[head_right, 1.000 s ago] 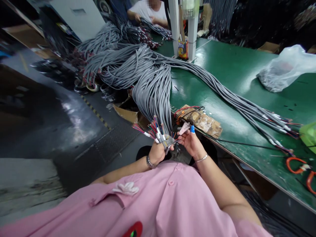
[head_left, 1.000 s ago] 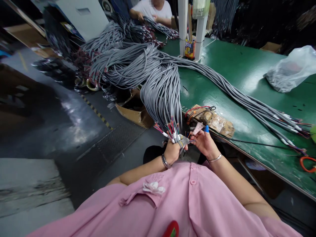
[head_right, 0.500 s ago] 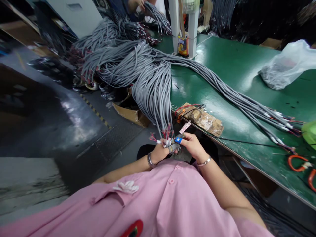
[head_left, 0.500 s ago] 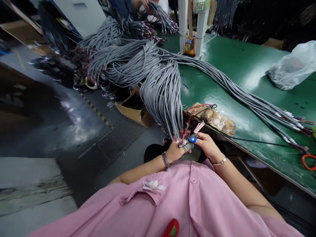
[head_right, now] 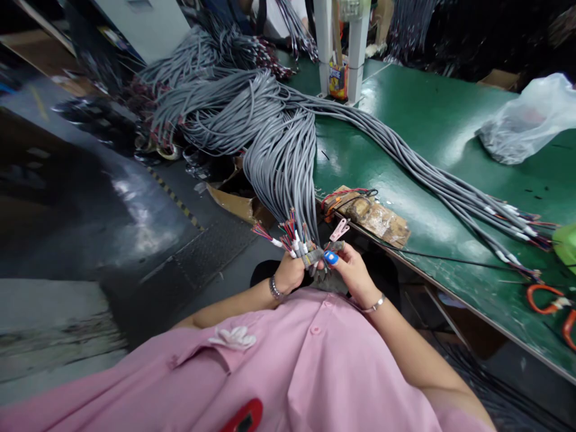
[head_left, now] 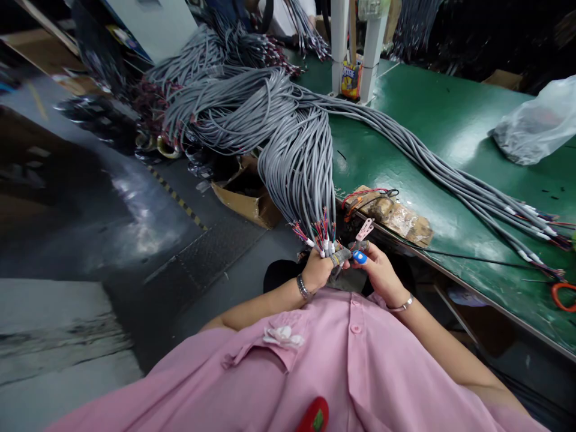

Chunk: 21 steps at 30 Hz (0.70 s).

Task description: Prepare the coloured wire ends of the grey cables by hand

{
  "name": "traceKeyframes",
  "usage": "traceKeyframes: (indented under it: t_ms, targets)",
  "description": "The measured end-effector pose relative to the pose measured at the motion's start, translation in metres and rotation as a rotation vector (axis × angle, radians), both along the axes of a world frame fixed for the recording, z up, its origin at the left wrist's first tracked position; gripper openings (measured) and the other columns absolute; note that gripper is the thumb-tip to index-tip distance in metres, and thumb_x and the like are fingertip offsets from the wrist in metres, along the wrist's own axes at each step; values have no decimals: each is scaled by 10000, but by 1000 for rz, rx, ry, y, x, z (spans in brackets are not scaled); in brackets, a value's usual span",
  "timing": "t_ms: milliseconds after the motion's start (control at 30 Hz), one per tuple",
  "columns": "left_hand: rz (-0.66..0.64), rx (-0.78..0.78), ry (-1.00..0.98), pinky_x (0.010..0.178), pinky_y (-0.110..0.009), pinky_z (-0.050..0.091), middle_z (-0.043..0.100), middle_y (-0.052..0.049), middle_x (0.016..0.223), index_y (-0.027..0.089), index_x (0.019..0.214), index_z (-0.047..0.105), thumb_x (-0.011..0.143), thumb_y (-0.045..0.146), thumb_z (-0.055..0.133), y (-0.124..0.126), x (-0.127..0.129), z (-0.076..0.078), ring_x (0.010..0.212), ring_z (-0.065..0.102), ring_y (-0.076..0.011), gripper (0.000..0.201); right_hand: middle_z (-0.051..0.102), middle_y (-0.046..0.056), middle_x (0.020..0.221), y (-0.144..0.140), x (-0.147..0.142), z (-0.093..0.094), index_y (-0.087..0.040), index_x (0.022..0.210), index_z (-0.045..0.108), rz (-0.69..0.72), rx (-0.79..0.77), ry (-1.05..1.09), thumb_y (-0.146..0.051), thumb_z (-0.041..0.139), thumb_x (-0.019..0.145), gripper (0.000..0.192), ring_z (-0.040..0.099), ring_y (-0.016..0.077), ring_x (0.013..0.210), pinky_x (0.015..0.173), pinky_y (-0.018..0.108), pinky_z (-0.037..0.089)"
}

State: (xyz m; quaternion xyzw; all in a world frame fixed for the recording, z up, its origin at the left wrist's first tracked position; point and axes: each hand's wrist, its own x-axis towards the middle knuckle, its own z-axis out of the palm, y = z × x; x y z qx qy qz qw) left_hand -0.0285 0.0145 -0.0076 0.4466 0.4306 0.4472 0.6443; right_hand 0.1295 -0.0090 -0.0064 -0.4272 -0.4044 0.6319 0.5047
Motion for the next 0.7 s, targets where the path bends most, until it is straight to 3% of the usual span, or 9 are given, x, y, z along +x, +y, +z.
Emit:
traceKeyframes:
  t_ms: [133, 267, 367, 533, 700]
  targets:
    - [-47, 19, -22, 479, -231, 407, 639, -28, 554, 133, 638, 648, 719, 375, 728, 1, -3, -3, 487, 553, -116, 268, 663, 0, 665, 1, -11, 9, -201, 863, 630, -18, 46, -5, -368, 676, 814, 180, 595, 135, 608, 617, 266, 458]
    - [-196, 88, 101, 504, -232, 409, 644, -37, 572, 129, 635, 675, 746, 383, 707, 3, -14, -5, 498, 539, -105, 278, 639, -8, 607, 6, -15, 11, -198, 806, 630, 44, 17, 2, -399, 686, 793, 209, 579, 141, 543, 588, 288, 457]
    - [-227, 93, 161, 535, -240, 432, 655, -42, 591, 132, 653, 693, 742, 383, 713, 3, -19, -6, 525, 560, -115, 267, 628, -10, 590, 10, -17, 9, -193, 775, 644, 53, -7, -25, -430, 715, 754, 249, 563, 140, 514, 563, 287, 445]
    - [-66, 45, 74, 507, -241, 433, 637, -37, 562, 132, 627, 683, 732, 403, 712, 1, -13, -13, 489, 546, -110, 292, 612, -9, 556, 15, -14, 5, -173, 675, 636, -25, -34, -147, -433, 733, 731, 283, 470, 106, 505, 517, 249, 362]
    - [68, -26, -62, 485, -233, 434, 630, -34, 549, 131, 622, 662, 708, 397, 732, 2, -5, -16, 491, 569, -119, 288, 603, -21, 589, 14, -10, 5, -177, 686, 645, -83, -28, -127, -398, 748, 717, 247, 464, 107, 549, 556, 253, 368]
